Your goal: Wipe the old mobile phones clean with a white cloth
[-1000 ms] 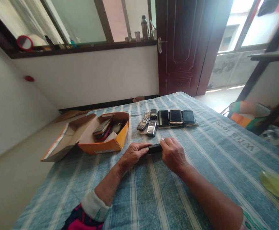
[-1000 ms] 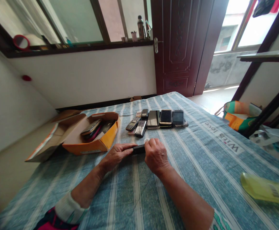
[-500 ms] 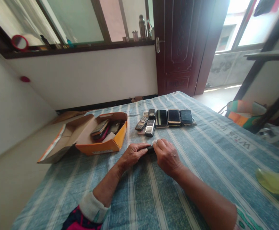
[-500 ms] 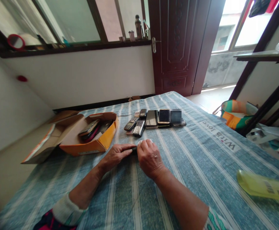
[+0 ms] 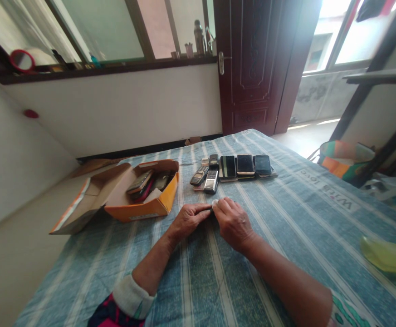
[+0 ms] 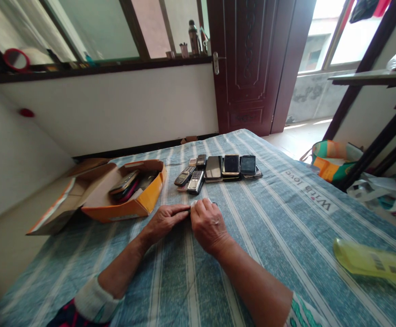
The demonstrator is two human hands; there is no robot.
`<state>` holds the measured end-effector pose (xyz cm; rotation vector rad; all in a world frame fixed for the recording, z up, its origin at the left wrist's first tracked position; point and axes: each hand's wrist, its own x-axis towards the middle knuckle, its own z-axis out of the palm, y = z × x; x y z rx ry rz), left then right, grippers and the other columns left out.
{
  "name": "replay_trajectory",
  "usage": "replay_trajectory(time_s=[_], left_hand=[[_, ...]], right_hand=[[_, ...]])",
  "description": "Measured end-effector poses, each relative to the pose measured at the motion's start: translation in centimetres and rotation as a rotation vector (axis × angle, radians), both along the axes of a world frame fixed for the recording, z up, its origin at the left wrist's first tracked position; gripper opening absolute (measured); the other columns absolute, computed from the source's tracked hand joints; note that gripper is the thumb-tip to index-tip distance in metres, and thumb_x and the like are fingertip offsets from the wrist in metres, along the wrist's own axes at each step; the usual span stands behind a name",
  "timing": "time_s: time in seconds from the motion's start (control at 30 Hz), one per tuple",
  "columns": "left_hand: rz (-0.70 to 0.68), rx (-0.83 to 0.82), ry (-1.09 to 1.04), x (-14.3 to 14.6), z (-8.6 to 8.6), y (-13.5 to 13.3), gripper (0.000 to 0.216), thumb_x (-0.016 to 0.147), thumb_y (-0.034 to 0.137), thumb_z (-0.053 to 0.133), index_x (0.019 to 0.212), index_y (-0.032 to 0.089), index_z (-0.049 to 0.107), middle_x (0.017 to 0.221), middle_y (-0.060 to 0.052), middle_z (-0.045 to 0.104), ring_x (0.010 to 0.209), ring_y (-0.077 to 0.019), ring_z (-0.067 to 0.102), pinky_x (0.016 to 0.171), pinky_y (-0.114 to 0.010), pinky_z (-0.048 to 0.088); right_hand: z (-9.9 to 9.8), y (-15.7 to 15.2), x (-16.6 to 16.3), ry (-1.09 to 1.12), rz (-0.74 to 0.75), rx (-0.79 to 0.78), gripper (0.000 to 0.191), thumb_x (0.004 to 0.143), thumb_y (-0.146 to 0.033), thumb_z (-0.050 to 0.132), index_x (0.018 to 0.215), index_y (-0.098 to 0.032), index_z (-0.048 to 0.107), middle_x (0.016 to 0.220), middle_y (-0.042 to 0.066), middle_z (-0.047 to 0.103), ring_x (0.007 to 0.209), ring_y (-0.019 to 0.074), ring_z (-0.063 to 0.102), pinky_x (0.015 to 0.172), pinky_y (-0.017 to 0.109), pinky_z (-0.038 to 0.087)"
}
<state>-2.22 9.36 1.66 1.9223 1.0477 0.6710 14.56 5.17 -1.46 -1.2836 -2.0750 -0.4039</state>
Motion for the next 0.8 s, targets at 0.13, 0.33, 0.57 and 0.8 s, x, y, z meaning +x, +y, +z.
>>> replay_trajectory(time_s=[0.13,0.33,0.57,0.8], left_hand=[[0.038,-0.03,0.003,0.0,-0.1,0.1,0.03,0.08,0.03,0.06,0.104,0.018,0.074,0.103,-0.004,0.075,0.097,-0.0234,0.066,0.095,-0.035,0.048],[0.093,-0.054,0.03,0.0,0.0,0.0,0.033,0.078,0.033,0.061,0.103,0.016,0.074,0.098,-0.005,0.075,0.093,-0.024,0.066,0.09,-0.035,0.048],[0.109,-0.095,0.024,-0.1,-0.1,0.1,0.035,0.076,0.036,0.062,0.103,0.017,0.074,0.092,-0.004,0.076,0.089,-0.024,0.066,0.088,-0.035,0.049],[0.113,-0.064,0.049,0.1,0.2,-0.1,0.033,0.076,0.034,0.062,0.101,0.017,0.075,0.094,-0.004,0.076,0.091,-0.0241,0.066,0.09,-0.034,0.048]], right_hand=[[0.0,0.3,0.8,0.043,-0.067,-0.056,0.019,0.087,-0.007,0.047,0.08,-0.016,0.063,0.081,0.008,0.059,0.081,0.0215,0.049,0.07,0.031,0.04],[-0.2,1.0,2.3,0.255,-0.114,-0.152,0.024,0.078,-0.003,0.049,0.077,-0.018,0.067,0.082,0.006,0.064,0.08,0.0185,0.056,0.071,0.027,0.042],[-0.6,2.0,3.8,0.501,-0.166,-0.3,0.028,0.08,-0.008,0.049,0.08,-0.021,0.074,0.076,0.003,0.068,0.069,0.015,0.061,0.065,0.024,0.042],[-1.3,2.4,4.3,0.431,-0.198,-0.294,0.03,0.077,-0.003,0.049,0.074,-0.021,0.072,0.076,0.004,0.068,0.066,0.0149,0.059,0.061,0.024,0.038]])
